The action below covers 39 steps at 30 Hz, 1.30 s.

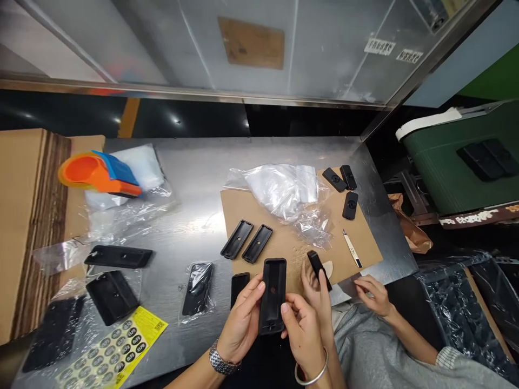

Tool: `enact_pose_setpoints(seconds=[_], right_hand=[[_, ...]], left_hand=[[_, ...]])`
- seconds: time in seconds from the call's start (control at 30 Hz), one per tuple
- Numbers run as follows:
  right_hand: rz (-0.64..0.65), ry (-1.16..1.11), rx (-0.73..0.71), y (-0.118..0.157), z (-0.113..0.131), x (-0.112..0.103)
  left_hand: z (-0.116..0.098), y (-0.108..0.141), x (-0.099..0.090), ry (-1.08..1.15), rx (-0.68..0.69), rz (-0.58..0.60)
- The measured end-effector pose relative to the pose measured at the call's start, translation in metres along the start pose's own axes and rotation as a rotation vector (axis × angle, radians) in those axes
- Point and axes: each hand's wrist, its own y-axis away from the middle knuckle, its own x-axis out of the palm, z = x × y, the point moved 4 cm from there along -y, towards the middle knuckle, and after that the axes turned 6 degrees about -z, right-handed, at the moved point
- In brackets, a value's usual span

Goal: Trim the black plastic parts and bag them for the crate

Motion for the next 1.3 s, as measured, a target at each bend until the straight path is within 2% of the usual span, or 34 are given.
enact_pose_setpoints(seconds=[0.1, 0.27, 0.33, 0.4, 0.53, 0.63, 0.7, 0.8, 0.87, 1.0, 1.2, 1.3], right_hand=[[0.156, -0.058, 0.126, 0.013, -0.008, 0.009], [0.277, -0.022, 0.081, 0.014, -0.025, 0.026], [0.189, 0.081, 0.033, 0.007, -0.04, 0.025], [0.038, 0.173, -0.027, 0.001, -0.055, 0.01], [-0.105, 0.201, -0.073, 0.007, -0.092, -0.042], [-0.268, 0.215, -0.163, 0.022, -0.118, -0.076], [-0.334, 0.261, -0.171, 0.03, -0.129, -0.084], [-0.347, 0.346, -0.086, 0.034, -0.135, -0.082], [-0.353, 0.362, -0.074, 0.033, -0.13, -0.082], [-0.393, 0.343, -0.144, 0.027, -0.12, -0.088], [-0.398, 0.442, -0.108, 0.027, -0.12, -0.088], [-0.456, 0.451, -0.137, 0.028, -0.109, -0.091]], left_hand=[[-0.004, 0.009, -0.008, -0.062, 0.027, -0.012], [0.009, 0.004, -0.032, -0.213, 0.133, 0.011], [0.019, -0.008, -0.052, -0.379, 0.265, -0.054], [0.024, -0.02, -0.078, -0.622, 0.439, -0.213], [0.024, -0.032, -0.132, -0.779, 0.587, -0.434], [0.017, -0.033, -0.154, -0.914, 0.647, -0.493], [0.016, -0.034, -0.158, -0.998, 0.673, -0.476], [0.022, -0.039, -0.156, -1.093, 0.698, -0.428], [0.028, -0.042, -0.154, -1.134, 0.703, -0.409], [0.033, -0.046, -0.158, -1.166, 0.7, -0.404], [0.031, -0.044, -0.164, -1.168, 0.705, -0.406], [0.031, -0.043, -0.166, -1.155, 0.698, -0.389]])
